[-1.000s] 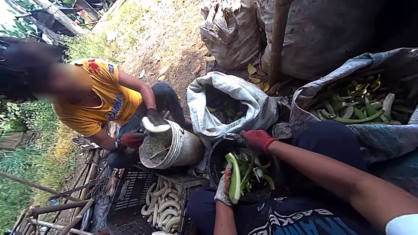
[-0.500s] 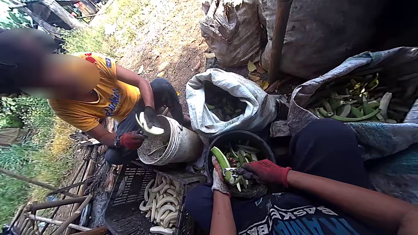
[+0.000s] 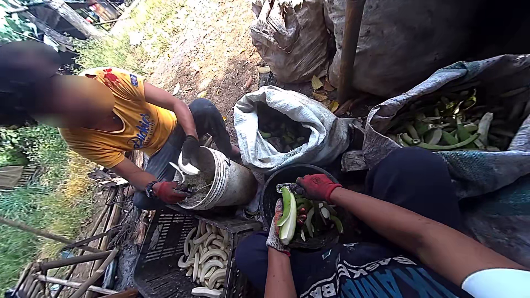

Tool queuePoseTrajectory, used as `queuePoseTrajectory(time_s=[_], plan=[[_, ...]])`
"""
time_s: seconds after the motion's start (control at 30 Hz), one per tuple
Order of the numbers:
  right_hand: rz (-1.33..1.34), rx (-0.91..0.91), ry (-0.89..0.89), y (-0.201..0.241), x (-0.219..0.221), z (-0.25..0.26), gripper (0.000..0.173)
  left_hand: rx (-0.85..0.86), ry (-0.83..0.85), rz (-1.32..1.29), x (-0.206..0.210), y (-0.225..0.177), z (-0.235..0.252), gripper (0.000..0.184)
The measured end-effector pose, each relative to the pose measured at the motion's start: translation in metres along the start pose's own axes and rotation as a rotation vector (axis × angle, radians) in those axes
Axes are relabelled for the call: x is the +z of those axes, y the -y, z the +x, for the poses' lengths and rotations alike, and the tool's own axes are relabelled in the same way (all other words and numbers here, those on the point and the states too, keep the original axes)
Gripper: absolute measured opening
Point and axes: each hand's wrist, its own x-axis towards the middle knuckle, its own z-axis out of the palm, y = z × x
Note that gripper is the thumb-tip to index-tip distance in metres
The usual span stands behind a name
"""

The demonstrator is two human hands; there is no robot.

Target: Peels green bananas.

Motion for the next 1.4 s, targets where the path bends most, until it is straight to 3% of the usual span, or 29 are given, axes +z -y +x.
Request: queuePoseTrajectory(time_s=[0.17,0.27,0.37,0.5,0.63,0.77,0.93,1.0,1.13,1.4], plan=[[0.066,0.162,-0.049,-0.011,-0.015,0.006,0.038,-0.058,0.034,-0.003,-0.016,0.015,-0.014,0.056],[0.041,0.183,-0.102,-0.012,-0.024,0.0,0.033,-0.012,-0.182,0.014,-0.003,0.019,-0.018,0.054],[0.086,0.188,-0.174,-0.01,-0.029,-0.017,0.036,0.092,-0.243,0.01,-0.008,0.017,-0.006,0.052],[0.147,0.035,-0.071,-0.008,-0.025,-0.048,0.037,0.13,-0.243,0.075,-0.009,0.001,0.008,0.053],[0.133,-0.133,0.066,-0.003,-0.009,-0.074,0.032,0.218,-0.363,0.273,0.0,-0.008,0.015,0.059],[0.204,-0.272,0.132,0.003,0.001,-0.087,0.031,0.157,-0.329,0.059,0.003,-0.012,0.03,0.066],[0.162,-0.132,0.176,0.004,0.013,-0.072,0.037,0.156,-0.309,0.168,0.015,-0.015,0.021,0.061],[0.155,-0.05,0.137,0.001,0.012,-0.057,0.038,0.176,-0.261,0.27,0.02,-0.012,0.015,0.056],[0.088,0.108,-0.016,-0.004,0.004,-0.029,0.044,0.031,-0.103,0.154,0.024,-0.006,0.008,0.058],[0.053,0.137,-0.038,0.01,0.001,-0.012,0.041,0.04,-0.184,0.159,0.012,-0.007,-0.006,0.059]])
